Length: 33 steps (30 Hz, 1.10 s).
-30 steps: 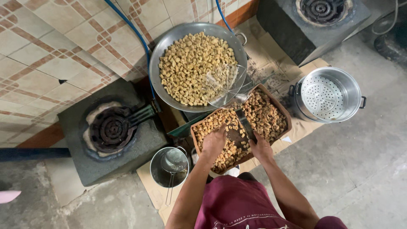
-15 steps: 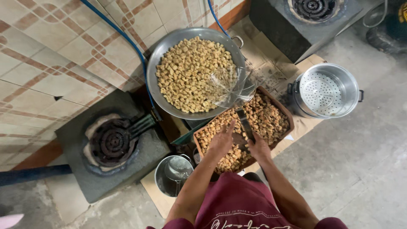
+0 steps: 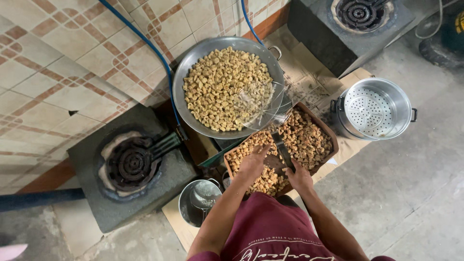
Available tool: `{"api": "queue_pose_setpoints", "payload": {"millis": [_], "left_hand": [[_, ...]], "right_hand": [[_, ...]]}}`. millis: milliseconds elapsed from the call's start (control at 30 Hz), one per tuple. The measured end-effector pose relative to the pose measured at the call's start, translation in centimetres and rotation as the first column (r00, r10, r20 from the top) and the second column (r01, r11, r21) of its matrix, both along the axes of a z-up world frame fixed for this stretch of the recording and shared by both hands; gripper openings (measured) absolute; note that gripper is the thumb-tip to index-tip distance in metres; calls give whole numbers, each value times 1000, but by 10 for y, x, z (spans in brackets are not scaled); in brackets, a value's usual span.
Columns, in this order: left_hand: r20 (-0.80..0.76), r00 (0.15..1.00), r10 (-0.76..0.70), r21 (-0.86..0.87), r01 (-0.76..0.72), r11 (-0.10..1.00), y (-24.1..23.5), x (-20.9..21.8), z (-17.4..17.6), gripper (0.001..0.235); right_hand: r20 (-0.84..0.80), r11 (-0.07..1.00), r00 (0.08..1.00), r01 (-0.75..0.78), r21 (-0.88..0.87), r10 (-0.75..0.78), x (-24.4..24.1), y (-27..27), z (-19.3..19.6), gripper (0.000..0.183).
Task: The person uses a large metal strainer to stir and lift a batch of light-colored, irregularly shaped snacks frying in a large wok over a gas stove. The person repeatedly scoops the snacks to ensure even cooking and occasionally transfers them into a cardboard box placed on the floor.
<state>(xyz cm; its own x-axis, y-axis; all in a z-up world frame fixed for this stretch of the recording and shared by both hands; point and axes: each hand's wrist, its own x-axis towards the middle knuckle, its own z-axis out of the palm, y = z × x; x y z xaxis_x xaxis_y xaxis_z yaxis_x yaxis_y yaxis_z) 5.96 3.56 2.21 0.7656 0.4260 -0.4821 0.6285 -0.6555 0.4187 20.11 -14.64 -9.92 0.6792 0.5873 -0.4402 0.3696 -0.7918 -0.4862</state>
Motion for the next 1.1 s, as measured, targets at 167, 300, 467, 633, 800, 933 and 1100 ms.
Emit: {"api": "queue_pose_setpoints", "payload": {"millis": [167, 300, 467, 633, 800, 933, 1100], "left_hand": [[22, 996, 86, -23, -86, 996, -8, -5, 18, 88], [-44, 991, 129, -29, -130, 991, -21, -5, 26, 87], [33, 982, 185, -74, -182, 981, -29, -7, 23, 87], [-101, 989, 105, -36, -110, 993, -38, -9, 1, 68], [-185, 976, 114, -101, -134, 986, -40, -2, -27, 84], [430, 902, -50, 375, -128, 918, -45, -4, -34, 96], [-82, 969, 231, -221, -244, 944, -43, 3, 3, 95]], "right_hand": [[-76, 989, 997, -22, -147, 11, 6, -12, -1, 68], [-36, 991, 996, -88, -97, 85, 2, -25, 8, 67], [-109, 966, 991, -105, -237, 81, -4, -18, 23, 69], [-76, 981, 989, -133, -138, 124, -3, -24, 31, 66], [-50, 988, 994, -100, -116, 95, 2, -25, 24, 66], [-87, 983, 994, -81, -166, 68, 8, -25, 25, 65], [-161, 987, 987, -44, -156, 19, 7, -20, 38, 65]]}}
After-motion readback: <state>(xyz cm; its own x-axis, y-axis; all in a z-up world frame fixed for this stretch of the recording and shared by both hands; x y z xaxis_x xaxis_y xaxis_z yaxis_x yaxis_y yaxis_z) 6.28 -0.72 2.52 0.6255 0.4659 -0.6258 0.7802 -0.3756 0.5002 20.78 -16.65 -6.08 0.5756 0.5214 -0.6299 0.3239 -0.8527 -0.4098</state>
